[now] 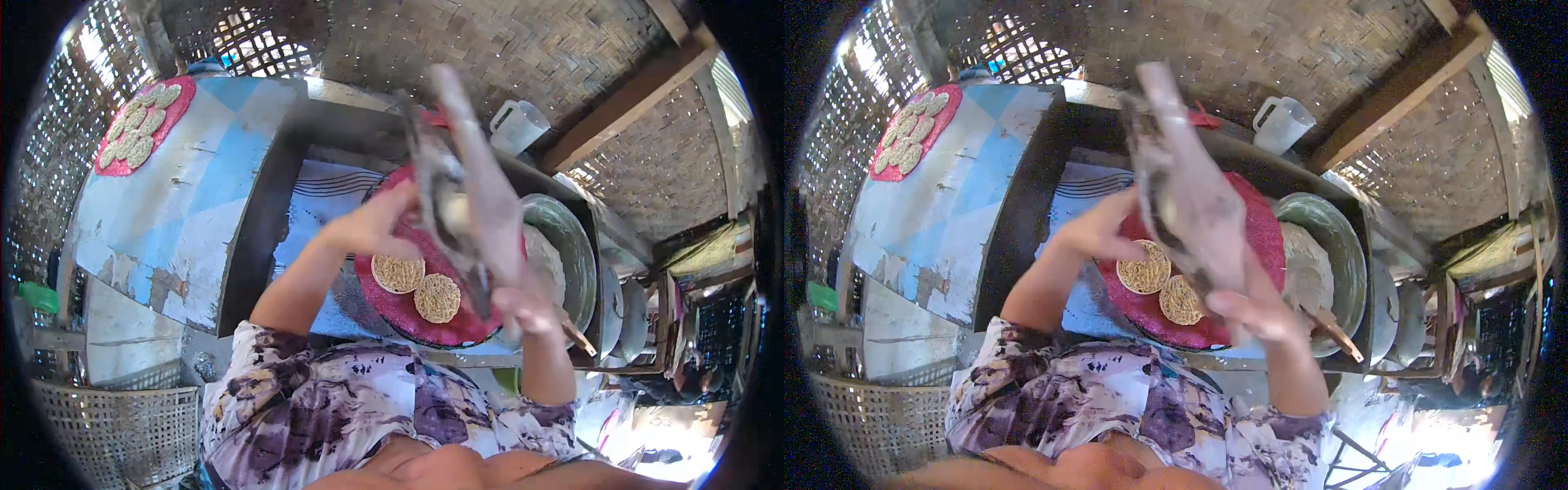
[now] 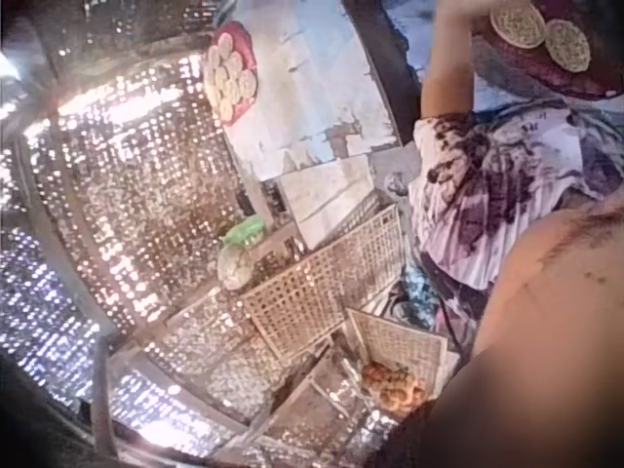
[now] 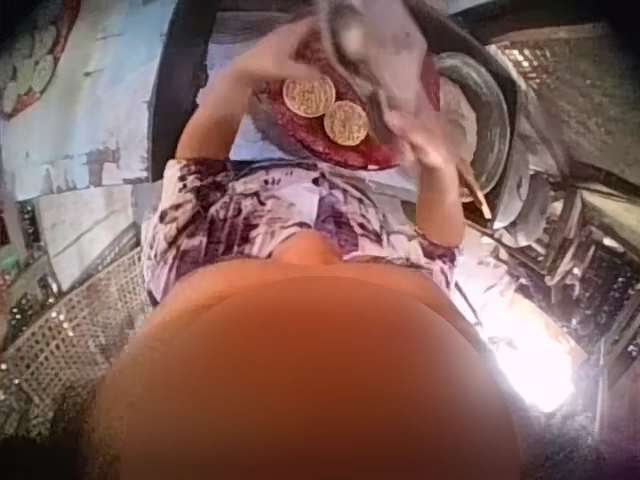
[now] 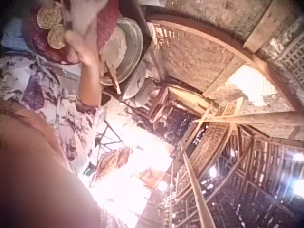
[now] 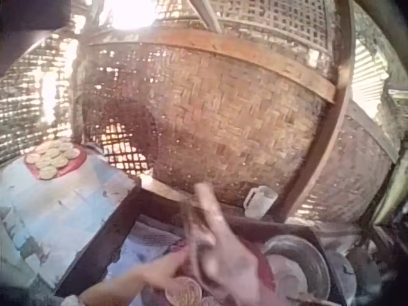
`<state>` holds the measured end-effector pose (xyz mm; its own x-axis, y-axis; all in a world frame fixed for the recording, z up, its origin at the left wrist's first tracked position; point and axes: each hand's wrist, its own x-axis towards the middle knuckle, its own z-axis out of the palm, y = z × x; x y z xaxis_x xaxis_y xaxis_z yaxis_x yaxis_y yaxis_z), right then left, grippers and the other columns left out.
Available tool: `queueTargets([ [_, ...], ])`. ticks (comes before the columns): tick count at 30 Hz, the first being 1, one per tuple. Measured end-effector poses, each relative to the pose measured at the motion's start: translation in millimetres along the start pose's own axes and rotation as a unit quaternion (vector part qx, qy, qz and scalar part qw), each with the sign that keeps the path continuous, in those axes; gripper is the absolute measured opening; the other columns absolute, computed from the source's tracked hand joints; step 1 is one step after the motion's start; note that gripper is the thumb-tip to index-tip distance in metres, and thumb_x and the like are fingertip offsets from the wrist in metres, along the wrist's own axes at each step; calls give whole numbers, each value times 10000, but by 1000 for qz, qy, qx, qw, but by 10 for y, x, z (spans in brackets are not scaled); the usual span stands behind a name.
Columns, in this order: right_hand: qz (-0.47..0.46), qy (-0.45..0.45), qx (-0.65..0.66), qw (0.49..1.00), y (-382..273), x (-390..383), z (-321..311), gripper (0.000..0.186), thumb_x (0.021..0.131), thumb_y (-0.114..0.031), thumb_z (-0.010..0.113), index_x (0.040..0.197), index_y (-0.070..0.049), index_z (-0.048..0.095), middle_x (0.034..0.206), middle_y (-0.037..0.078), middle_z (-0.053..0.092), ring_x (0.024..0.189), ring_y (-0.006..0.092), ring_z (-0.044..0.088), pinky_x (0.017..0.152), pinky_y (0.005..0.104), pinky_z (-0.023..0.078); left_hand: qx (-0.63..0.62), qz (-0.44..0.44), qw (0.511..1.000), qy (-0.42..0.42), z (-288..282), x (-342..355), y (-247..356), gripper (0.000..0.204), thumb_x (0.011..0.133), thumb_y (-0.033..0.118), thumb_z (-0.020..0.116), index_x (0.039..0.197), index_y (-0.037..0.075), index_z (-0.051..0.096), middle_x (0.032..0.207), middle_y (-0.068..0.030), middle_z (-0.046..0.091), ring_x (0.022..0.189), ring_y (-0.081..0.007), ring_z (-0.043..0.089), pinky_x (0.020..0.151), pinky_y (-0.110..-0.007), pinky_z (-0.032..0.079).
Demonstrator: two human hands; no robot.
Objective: The person uses a wooden spatula to scoop white dough from a bucket and places it onto a pink circular mat. They then use a circular mold and a wooden press to shape and flatten the dough into several small, round, flat discs.
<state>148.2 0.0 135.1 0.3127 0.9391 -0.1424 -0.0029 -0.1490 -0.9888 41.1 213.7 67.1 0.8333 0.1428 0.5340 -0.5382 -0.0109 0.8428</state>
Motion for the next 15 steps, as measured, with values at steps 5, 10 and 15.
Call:
queueTargets([
  [5, -55, -115, 81, 989, 268, 437, 168, 747, 698, -518, 585, 1213, -6, 406, 1054, 142, 534, 968, 244, 519, 819, 375, 407, 161, -50, 959, 227, -60, -278, -249, 415, 616, 162, 713, 986, 34, 573, 957, -85, 594, 953, -160, 533, 843, -310, 405],
  [10, 1, 105, -410, 906, 862, 661, 40, 355, 740, -418, 557, 861, -93, 630, 889, 120, 597, 868, 263, 567, 757, 374, 442, 218, -22, 925, 310, -499, -785, -205, 365, 621, 180, 715, 936, 42, 596, 921, -76, 600, 904, -159, 549, 821, -305, 416],
  [15, 61, 98, -484, 868, 918, 717, 101, 288, 730, -368, 562, 741, -92, 644, 834, 105, 601, 807, 282, 578, 712, 399, 454, 209, -69, 924, 314, -653, -1029, -166, 376, 621, 183, 714, 947, 42, 589, 924, -78, 598, 899, -164, 551, 823, -305, 416],
])
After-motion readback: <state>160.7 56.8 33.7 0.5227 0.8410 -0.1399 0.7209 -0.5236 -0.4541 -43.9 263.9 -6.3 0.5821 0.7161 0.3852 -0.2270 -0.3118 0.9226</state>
